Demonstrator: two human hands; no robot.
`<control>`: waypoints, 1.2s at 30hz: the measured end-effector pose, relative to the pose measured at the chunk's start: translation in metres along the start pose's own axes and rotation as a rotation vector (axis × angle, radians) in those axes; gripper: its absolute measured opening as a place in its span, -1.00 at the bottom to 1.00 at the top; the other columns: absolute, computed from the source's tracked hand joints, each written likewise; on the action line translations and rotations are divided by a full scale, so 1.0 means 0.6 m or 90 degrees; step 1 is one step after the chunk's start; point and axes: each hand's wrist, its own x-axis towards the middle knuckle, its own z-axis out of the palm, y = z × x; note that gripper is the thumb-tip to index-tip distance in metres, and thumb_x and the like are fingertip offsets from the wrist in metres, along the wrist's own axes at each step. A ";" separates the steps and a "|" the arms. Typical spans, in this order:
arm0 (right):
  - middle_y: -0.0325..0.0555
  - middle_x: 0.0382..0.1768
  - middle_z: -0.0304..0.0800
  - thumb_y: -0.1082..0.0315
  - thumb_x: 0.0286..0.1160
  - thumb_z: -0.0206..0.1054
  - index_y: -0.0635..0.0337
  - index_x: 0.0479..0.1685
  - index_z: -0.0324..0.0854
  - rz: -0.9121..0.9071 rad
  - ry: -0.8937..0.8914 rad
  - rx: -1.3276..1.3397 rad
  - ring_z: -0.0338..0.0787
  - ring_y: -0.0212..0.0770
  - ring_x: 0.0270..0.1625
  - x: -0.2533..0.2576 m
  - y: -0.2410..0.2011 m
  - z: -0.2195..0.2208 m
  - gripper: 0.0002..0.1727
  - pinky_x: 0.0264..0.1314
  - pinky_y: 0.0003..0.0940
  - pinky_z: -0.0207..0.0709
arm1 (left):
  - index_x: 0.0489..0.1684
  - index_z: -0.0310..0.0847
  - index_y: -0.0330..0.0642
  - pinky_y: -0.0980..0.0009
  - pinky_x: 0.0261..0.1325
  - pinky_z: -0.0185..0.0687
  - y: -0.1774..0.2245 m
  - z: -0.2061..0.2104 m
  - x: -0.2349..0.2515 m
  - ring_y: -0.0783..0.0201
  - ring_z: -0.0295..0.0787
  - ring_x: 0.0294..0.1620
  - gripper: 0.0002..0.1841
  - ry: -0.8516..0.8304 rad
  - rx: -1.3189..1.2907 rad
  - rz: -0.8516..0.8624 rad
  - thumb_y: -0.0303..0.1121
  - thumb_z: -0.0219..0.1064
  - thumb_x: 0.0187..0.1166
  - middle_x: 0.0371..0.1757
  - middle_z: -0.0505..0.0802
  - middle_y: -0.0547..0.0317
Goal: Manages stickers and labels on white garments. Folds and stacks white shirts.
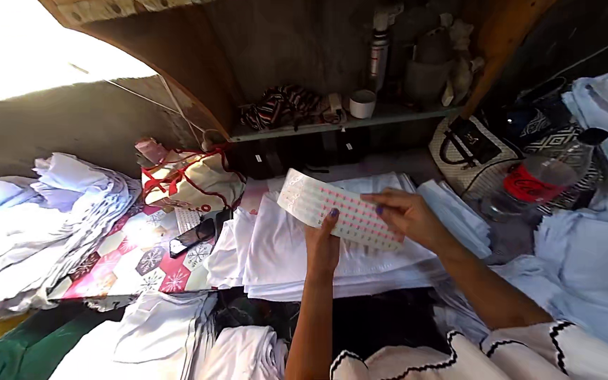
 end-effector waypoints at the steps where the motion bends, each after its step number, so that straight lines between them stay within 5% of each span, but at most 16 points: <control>1: -0.03 0.03 0.82 0.49 0.60 0.21 0.23 0.33 0.75 0.011 0.001 -0.021 0.78 -0.39 0.00 -0.025 0.008 0.006 -0.61 0.12 -0.53 0.67 | 0.17 0.41 -0.36 0.20 -0.01 0.91 -0.002 0.004 -0.010 0.20 0.94 -0.19 -0.74 0.036 0.031 0.002 -0.67 0.21 0.58 -0.18 0.92 0.03; 5: 0.09 0.20 0.82 0.42 0.59 0.29 0.19 0.19 0.84 -0.085 0.102 -0.184 0.80 -0.11 0.23 -0.072 0.007 0.037 -0.69 0.36 -0.28 0.66 | 0.01 0.54 -0.42 0.25 -0.06 0.91 -0.020 0.000 -0.052 0.23 0.95 -0.25 -0.79 0.089 0.169 0.011 -0.76 0.28 0.49 -0.27 0.93 0.05; 12: 0.02 0.06 0.87 0.44 0.58 0.35 0.27 0.02 0.87 -0.245 0.132 -0.239 0.82 -0.15 0.17 -0.054 -0.006 0.098 -0.79 0.27 -0.40 0.68 | -0.17 0.67 -0.33 0.40 -0.08 0.89 -0.016 -0.025 -0.108 0.42 0.92 -0.26 -0.83 0.022 0.389 0.143 -0.67 0.41 0.35 -0.32 0.93 0.26; 20: 0.03 -0.10 0.92 0.44 0.49 0.40 0.31 -0.09 0.89 -0.230 0.112 -0.261 0.90 -0.15 -0.02 -0.069 -0.005 0.098 -0.81 0.08 -0.41 0.74 | -0.29 0.71 -0.38 0.59 -0.08 0.82 -0.013 -0.039 -0.116 0.63 0.86 -0.27 -0.92 -0.054 0.566 0.228 -0.62 0.43 0.34 -0.35 0.90 0.34; 29: -0.03 -0.26 0.92 0.51 0.39 0.40 0.31 -0.25 0.88 -0.150 0.079 -0.177 0.87 -0.31 -0.26 -0.095 0.025 0.067 -0.87 -0.17 -0.50 0.72 | -0.28 0.72 -0.33 0.60 -0.07 0.81 -0.028 -0.042 -0.120 0.64 0.85 -0.25 -0.91 -0.107 0.571 0.102 -0.62 0.41 0.34 -0.34 0.91 0.39; 33: -0.01 -0.14 0.94 0.40 0.50 0.42 0.30 -0.10 0.88 -0.113 0.021 -0.171 0.91 -0.22 -0.13 -0.109 0.031 0.059 -0.82 -0.02 -0.38 0.76 | -0.27 0.71 -0.36 0.61 -0.02 0.80 -0.036 -0.044 -0.119 0.66 0.85 -0.21 -0.90 -0.134 0.583 0.100 -0.62 0.42 0.32 -0.32 0.91 0.36; 36: -0.02 -0.24 0.92 0.40 0.49 0.42 0.31 -0.13 0.87 -0.109 0.033 -0.139 0.85 -0.31 -0.26 -0.115 0.038 0.056 -0.82 -0.13 -0.50 0.71 | -0.28 0.70 -0.42 0.67 0.02 0.74 -0.039 -0.041 -0.121 0.71 0.82 -0.18 -0.89 -0.160 0.626 0.122 -0.61 0.42 0.29 -0.30 0.90 0.32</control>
